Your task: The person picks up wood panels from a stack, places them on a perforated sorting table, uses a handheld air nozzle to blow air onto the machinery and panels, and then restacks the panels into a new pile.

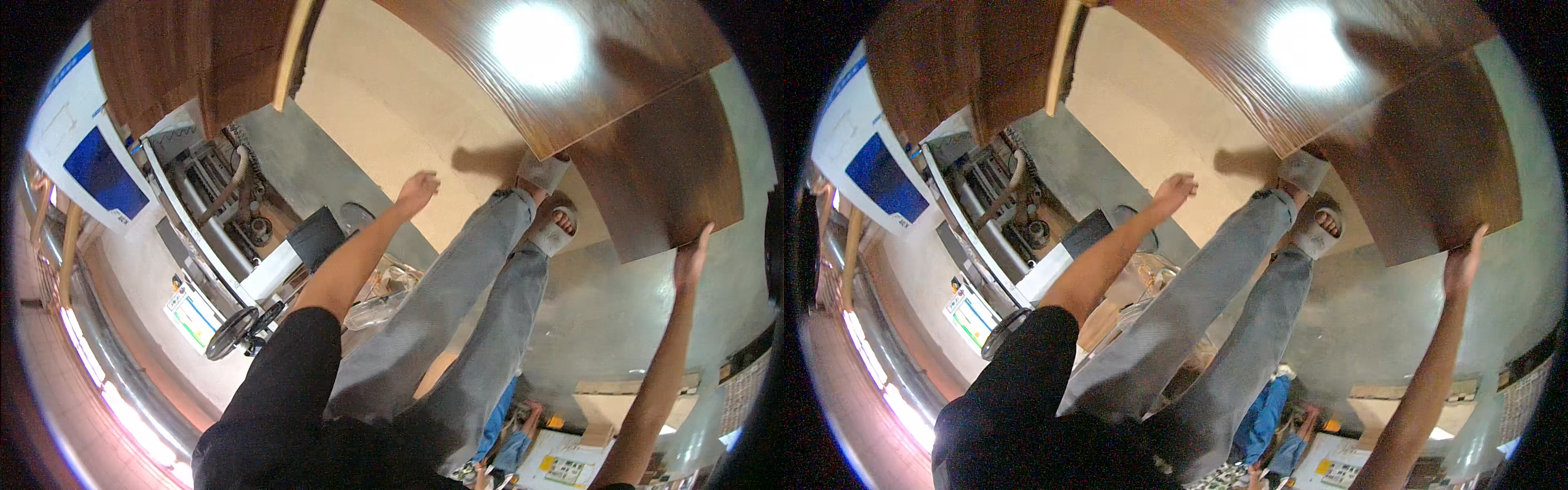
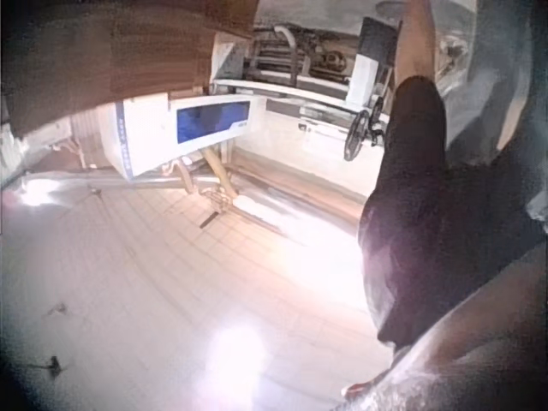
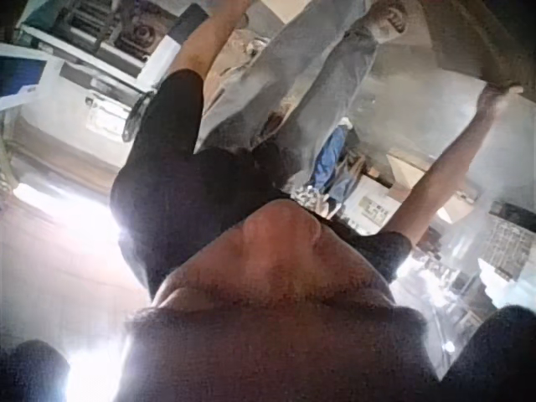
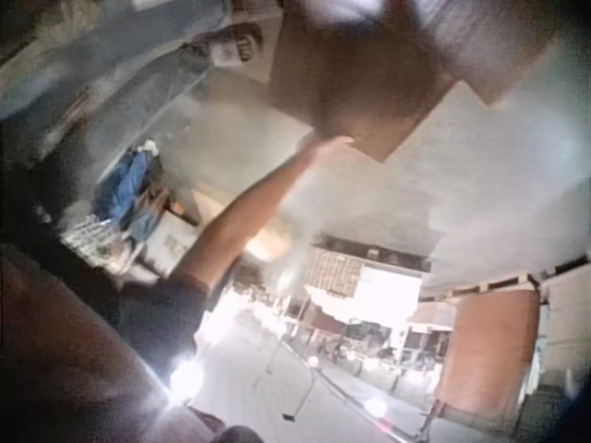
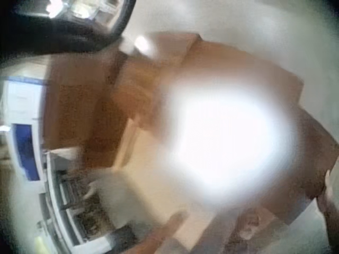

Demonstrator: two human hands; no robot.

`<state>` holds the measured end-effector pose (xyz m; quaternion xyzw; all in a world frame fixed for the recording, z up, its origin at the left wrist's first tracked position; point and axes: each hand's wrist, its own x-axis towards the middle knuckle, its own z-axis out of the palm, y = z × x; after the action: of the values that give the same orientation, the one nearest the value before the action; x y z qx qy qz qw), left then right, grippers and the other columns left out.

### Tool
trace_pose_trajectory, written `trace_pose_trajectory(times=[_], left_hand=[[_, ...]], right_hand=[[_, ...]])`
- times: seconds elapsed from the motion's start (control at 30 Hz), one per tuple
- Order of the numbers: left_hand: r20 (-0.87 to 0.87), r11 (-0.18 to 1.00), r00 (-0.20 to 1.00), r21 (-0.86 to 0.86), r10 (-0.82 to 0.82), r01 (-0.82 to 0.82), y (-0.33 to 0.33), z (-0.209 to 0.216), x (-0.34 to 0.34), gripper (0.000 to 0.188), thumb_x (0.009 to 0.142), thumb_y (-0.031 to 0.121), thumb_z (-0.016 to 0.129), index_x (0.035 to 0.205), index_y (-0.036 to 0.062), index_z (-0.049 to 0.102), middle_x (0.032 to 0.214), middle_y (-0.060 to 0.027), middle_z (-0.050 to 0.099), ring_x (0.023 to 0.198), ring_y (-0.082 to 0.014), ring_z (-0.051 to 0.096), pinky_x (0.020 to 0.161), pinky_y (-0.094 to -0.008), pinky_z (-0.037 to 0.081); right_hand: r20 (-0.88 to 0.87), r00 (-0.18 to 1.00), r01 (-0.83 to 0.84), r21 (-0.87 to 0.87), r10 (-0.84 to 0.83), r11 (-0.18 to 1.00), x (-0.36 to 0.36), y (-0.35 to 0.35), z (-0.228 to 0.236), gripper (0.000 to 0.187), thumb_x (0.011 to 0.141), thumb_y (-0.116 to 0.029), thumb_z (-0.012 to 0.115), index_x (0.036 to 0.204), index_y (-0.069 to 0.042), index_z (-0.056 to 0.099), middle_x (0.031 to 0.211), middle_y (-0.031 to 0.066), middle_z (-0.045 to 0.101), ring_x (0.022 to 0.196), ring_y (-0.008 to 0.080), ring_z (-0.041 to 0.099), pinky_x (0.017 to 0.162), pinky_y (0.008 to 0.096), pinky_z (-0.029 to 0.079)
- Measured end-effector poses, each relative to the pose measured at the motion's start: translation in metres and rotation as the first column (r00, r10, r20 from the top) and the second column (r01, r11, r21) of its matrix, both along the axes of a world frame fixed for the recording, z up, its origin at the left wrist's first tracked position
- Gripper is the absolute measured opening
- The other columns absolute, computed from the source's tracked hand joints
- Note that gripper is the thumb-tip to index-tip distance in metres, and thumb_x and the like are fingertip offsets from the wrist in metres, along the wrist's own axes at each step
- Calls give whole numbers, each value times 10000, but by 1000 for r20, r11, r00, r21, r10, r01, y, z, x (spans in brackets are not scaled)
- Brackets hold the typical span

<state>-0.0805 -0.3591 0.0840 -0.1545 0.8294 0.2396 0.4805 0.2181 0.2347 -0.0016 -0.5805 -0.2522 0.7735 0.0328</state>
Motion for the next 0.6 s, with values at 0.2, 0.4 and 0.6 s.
trace_pose_trajectory(times=[0.2,0.4,0.6], left_hand=[[167,998,985,-38,-49,56,-100,198,137,270,994,236,583,1133,21,670,1040,-147,718,992,-290,687,860,-428,542],[486,970,860,-91,-156,227,-134,467,253,413,1026,380,572,1176,23,718,1177,-216,726,1123,-382,689,973,-483,539],[-130,988,979,31,156,-154,-78,548,189,540,1034,416,611,1395,14,609,1286,-243,704,1205,-328,682,1035,-451,523]], right_hand=[[334,852,-436,28,403,900,221,-89,61,608,1098,-358,497,1621,-74,376,1639,123,434,1494,271,429,1237,461,329],[144,698,-602,-412,702,683,261,-219,343,529,1042,-424,597,1436,-74,550,1317,143,655,1180,305,664,996,469,535],[308,601,-656,-337,737,676,168,-200,498,617,1055,-401,592,1524,-20,465,1396,189,654,1132,315,704,906,414,575]])
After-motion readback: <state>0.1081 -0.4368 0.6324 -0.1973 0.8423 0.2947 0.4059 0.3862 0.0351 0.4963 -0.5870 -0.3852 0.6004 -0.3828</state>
